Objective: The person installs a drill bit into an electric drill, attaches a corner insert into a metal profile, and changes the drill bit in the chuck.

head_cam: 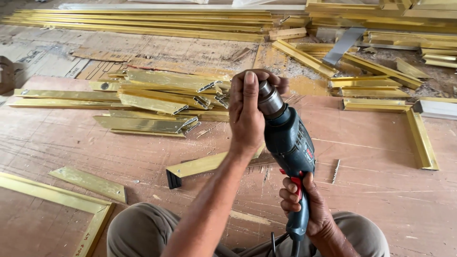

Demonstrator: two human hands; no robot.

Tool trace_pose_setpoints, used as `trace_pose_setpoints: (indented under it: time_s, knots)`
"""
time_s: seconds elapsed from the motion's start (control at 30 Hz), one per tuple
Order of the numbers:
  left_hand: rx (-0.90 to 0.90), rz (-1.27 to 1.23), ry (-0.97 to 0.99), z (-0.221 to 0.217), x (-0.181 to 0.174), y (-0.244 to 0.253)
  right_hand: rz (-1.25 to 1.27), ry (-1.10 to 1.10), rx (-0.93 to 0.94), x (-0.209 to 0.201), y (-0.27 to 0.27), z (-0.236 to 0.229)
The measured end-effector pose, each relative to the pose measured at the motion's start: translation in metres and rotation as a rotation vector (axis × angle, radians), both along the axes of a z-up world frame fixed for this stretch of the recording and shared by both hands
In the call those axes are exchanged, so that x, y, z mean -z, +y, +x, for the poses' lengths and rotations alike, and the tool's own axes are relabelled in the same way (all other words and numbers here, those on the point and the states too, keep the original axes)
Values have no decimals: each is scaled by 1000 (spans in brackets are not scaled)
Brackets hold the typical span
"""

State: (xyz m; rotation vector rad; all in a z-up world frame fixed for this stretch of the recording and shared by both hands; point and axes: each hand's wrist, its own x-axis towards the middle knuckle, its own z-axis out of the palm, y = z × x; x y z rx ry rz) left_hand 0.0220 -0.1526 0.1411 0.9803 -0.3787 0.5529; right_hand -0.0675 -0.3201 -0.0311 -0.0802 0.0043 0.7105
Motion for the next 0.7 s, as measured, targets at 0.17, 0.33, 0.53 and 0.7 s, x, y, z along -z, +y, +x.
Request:
trace_pose_setpoints:
  time_s: [0.17, 0.33, 0.53, 0.7]
  knots:
    - [43, -7, -52, 2, 2, 4, 38, 49, -35, -30, 10, -2]
    - [55, -4, -30, -5, 6, 4, -426, 166, 86, -42, 15, -3]
    - [40, -11, -25, -5, 6, 1, 111, 10, -92, 10, 0, -6]
    - [6, -20, -30, -1, 10, 6, -209, 10, 56, 7, 5, -4]
